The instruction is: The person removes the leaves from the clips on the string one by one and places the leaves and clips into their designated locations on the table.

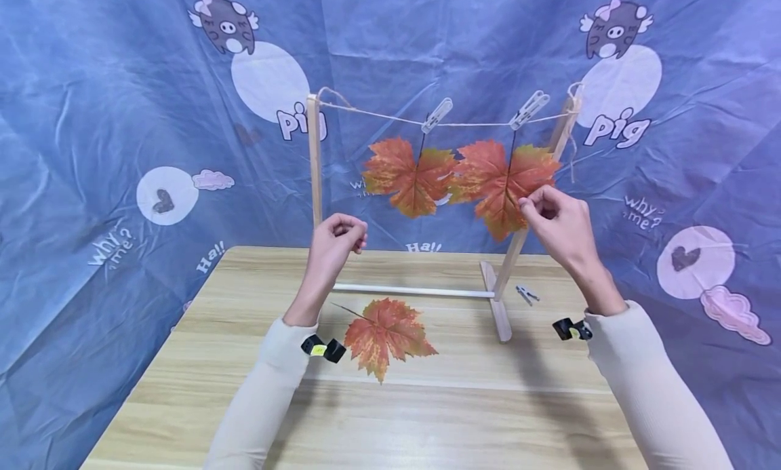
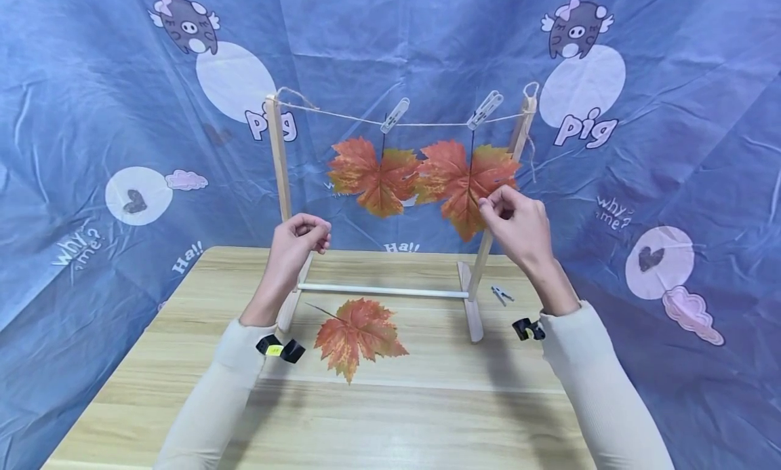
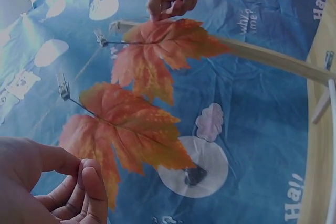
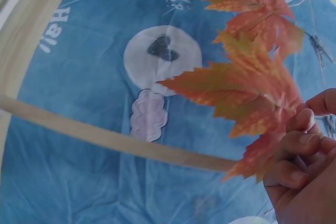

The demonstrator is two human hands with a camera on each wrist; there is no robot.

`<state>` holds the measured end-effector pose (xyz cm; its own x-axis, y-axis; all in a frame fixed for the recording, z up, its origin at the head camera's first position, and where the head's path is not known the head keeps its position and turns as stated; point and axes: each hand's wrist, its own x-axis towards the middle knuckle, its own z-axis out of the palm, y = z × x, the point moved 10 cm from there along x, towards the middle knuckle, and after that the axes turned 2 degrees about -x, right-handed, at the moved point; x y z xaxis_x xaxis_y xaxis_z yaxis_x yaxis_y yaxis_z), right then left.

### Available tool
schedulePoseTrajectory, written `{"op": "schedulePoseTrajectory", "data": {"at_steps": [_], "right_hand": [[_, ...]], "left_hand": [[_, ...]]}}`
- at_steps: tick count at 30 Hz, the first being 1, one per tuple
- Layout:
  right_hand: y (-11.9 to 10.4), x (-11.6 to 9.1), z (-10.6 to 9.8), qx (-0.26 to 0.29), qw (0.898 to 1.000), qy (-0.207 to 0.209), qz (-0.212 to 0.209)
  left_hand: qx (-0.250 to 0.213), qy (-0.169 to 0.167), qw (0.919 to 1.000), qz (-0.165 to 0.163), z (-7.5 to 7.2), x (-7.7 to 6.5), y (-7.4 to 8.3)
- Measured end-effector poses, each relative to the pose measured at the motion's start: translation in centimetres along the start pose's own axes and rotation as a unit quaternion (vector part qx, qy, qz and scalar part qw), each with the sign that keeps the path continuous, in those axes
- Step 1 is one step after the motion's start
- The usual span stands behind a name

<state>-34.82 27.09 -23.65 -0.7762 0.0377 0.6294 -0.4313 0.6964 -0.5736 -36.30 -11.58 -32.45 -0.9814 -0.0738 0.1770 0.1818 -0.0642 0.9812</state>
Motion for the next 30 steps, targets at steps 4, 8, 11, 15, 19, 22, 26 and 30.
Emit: {"op": "schedulePoseTrajectory", "data": {"at_steps": [4,8,11,15,19,22,26,30], "right_hand": [[-1.2,0.5,0.4,0.003,1.0,-0.01,-0.009],[-2.3,1.1,0.8,0.005,1.0,-0.018,-0.018],[-3.1,1.4,1.2,0.008,0.999,-0.024,-0.025],[-4.2,2.0,1.7,0.011,0.999,-0.034,-0.031],[-5.4,2.6,2.1,0.015,0.998,-0.044,-0.034],[-6.3,3.0,2.4,0.013,0.998,-0.051,-0.042],[-7.3,3.8,2.8,0.008,0.997,-0.06,-0.05],[-8.4,4.9,3.2,0.006,0.996,-0.064,-0.061]], "left_hand": [[-0.006,-0.005,0.9998,0.016,0.6,0.2,1.2],[-0.011,-0.014,0.9992,0.036,1.2,0.4,2.3],[-0.012,-0.014,0.9986,0.049,1.6,0.6,3.1],[-0.014,-0.012,0.9979,0.062,2.2,0.9,4.0],[-0.03,-0.013,0.9969,0.071,3.0,1.2,4.9],[-0.039,-0.015,0.9959,0.08,3.7,1.5,5.5],[-0.043,-0.017,0.9949,0.09,4.5,1.7,6.3],[-0.053,-0.02,0.9931,0.103,5.4,1.9,7.3]]}}
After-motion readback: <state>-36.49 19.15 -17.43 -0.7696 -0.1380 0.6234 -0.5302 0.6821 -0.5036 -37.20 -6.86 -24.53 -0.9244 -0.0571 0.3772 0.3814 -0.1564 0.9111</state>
